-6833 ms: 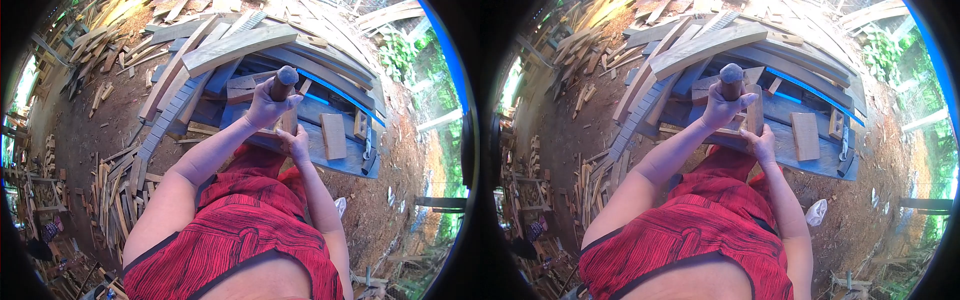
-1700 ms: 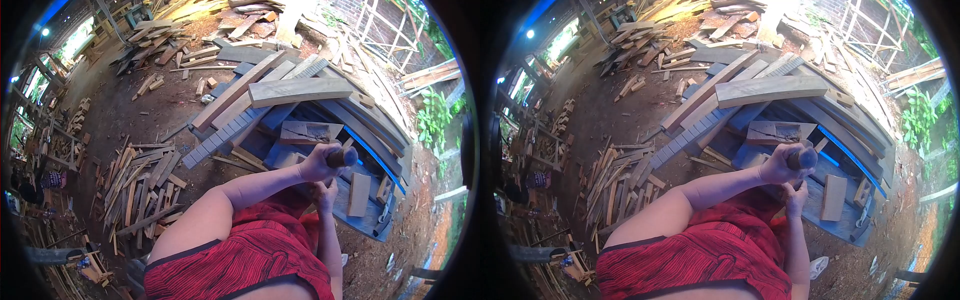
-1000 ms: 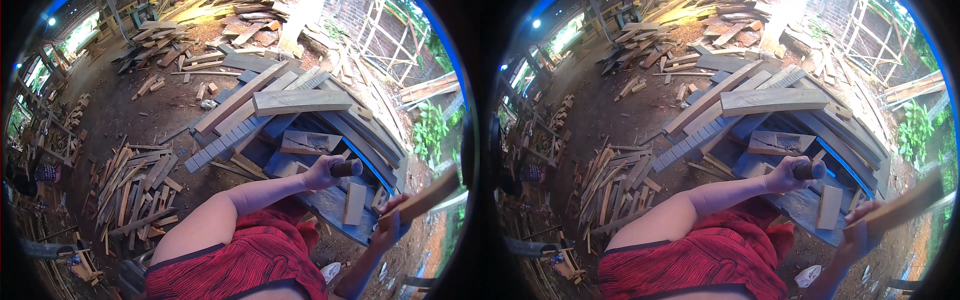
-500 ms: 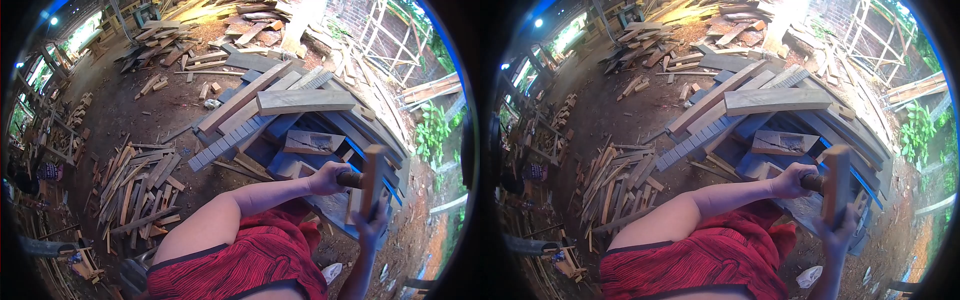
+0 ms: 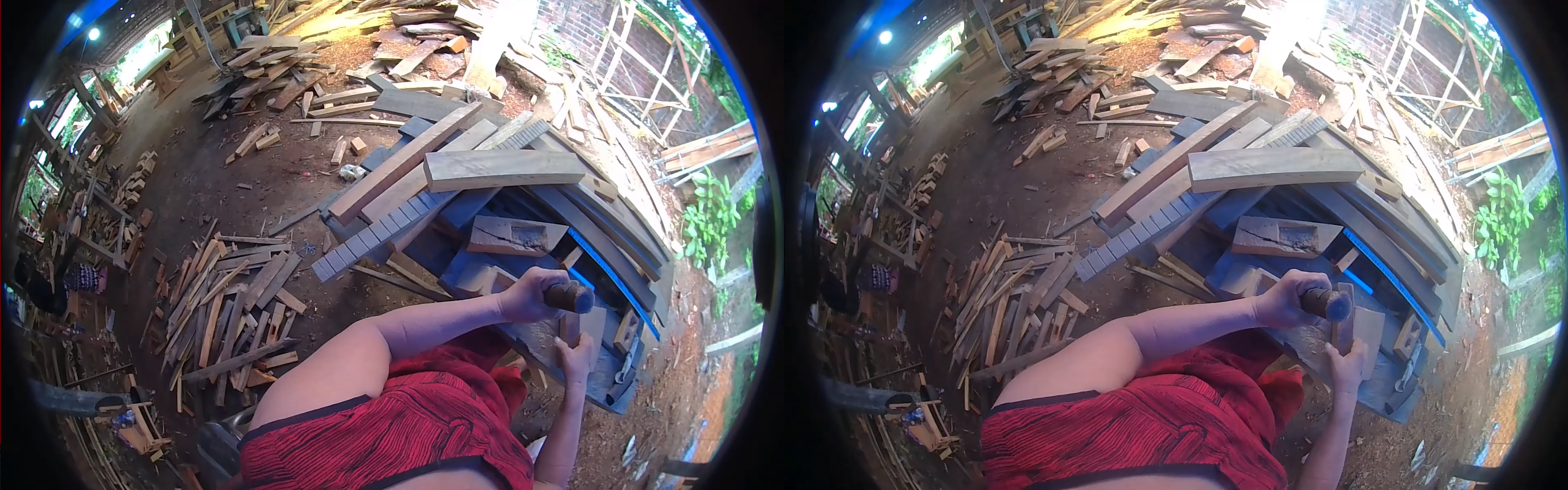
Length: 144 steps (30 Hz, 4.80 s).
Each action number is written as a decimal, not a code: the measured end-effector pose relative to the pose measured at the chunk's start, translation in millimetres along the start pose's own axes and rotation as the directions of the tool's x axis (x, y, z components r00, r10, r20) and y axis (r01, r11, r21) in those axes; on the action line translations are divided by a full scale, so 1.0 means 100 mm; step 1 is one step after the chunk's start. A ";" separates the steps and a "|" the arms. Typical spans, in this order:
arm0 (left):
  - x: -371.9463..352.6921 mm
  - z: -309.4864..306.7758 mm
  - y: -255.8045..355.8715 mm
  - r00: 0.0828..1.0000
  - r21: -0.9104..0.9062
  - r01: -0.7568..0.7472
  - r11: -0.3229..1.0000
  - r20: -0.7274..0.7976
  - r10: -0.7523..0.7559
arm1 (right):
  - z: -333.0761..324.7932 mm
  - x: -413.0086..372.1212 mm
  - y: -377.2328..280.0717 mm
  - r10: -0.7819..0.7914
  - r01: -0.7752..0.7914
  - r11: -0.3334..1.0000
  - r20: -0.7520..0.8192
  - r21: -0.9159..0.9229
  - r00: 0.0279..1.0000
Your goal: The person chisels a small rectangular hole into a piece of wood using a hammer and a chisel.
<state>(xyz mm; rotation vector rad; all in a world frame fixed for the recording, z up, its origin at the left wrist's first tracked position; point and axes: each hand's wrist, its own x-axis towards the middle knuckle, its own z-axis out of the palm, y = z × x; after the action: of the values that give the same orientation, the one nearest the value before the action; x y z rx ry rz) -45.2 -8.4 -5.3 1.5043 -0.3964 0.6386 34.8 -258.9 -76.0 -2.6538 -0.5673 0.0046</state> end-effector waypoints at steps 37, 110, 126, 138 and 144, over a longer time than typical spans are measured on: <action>-0.84 -0.69 -0.27 0.967 0.850 0.014 0.526 0.122 -0.223 | -0.78 -0.46 -0.91 0.110 0.136 0.536 -0.229 0.833 0.967; -0.74 -0.36 0.08 0.796 0.895 0.240 0.375 0.039 -0.604 | -1.08 -0.50 -0.88 0.084 -0.058 0.771 -0.011 0.634 0.996; -0.78 -0.40 0.12 0.823 0.882 0.233 0.409 0.046 -0.567 | -1.11 -0.46 -1.03 -0.124 0.089 0.932 0.078 0.351 0.989; -0.87 -0.42 0.01 0.828 0.810 0.361 0.462 -0.051 -0.558 | -1.17 -0.38 -1.15 -0.184 0.102 0.932 0.213 0.348 0.960; -0.88 -0.39 0.00 0.827 0.808 0.379 0.452 -0.076 -0.558 | -1.15 -0.45 -1.20 -0.183 0.092 0.939 0.253 0.333 0.950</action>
<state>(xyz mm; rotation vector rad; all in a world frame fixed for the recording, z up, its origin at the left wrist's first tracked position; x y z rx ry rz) -119.1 17.8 -61.1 2.4536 0.2479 0.1725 -42.9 -224.2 73.9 -2.3062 -0.7750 0.4046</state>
